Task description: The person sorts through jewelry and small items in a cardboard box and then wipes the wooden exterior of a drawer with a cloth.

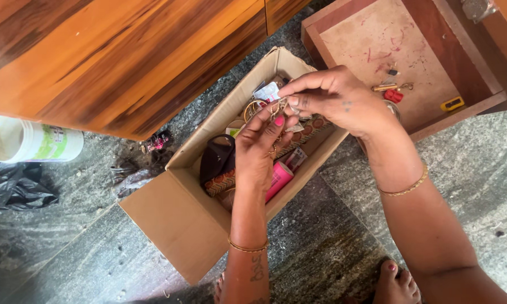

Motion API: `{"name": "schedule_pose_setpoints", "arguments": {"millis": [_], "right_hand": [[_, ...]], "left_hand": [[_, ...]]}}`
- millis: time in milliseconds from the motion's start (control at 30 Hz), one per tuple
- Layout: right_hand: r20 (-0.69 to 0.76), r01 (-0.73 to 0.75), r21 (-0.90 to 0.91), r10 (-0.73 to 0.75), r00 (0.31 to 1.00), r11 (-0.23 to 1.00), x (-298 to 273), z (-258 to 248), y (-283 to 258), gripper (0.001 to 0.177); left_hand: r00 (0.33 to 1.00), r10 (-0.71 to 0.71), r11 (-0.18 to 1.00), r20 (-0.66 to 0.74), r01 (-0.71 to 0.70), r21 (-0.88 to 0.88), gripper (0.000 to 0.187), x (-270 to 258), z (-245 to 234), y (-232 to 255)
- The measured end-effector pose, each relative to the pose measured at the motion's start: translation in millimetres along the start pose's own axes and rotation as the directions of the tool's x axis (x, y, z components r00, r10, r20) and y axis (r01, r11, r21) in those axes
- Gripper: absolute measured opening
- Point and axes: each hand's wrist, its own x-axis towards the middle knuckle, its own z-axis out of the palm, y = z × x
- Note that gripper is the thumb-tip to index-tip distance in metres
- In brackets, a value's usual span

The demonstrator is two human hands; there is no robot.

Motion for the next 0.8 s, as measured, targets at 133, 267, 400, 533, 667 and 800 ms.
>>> {"name": "schedule_pose_setpoints", "arguments": {"millis": [133,267,400,533,667,800], "right_hand": [[-0.034,0.076,-0.112,-0.08,0.996,0.991,-5,2,-12,0.023],[-0.085,0.061,-0.157,-0.075,0.994,0.986,-6,4,-17,0.024],[-0.133,0.081,-0.165,-0.103,0.986,0.983,-6,-3,-12,0.022],[-0.127,0.111,-0.406,-0.176,0.976,0.907,1,1,-1,0.019],[-0.074,0.147,-0.513,-0.214,0.974,0.846,3,14,3,0.013],[-0.126,0.069,-0.43,-0.136,0.983,0.9,1,26,2,0.015]], "left_hand": [[0.998,0.014,0.997,-0.067,-0.019,-0.073,0.031,1,-2,1],[0.997,0.05,0.983,-0.057,-0.06,-0.172,0.029,2,-8,2],[0.997,0.063,0.977,-0.046,-0.071,-0.2,0.031,4,-15,2],[0.998,0.056,0.984,-0.038,-0.061,-0.167,0.032,3,-15,3],[0.998,0.045,0.991,-0.047,-0.051,-0.125,0.033,1,-12,3],[0.998,0.031,0.992,-0.052,-0.037,-0.118,0.032,2,-9,2]]}}
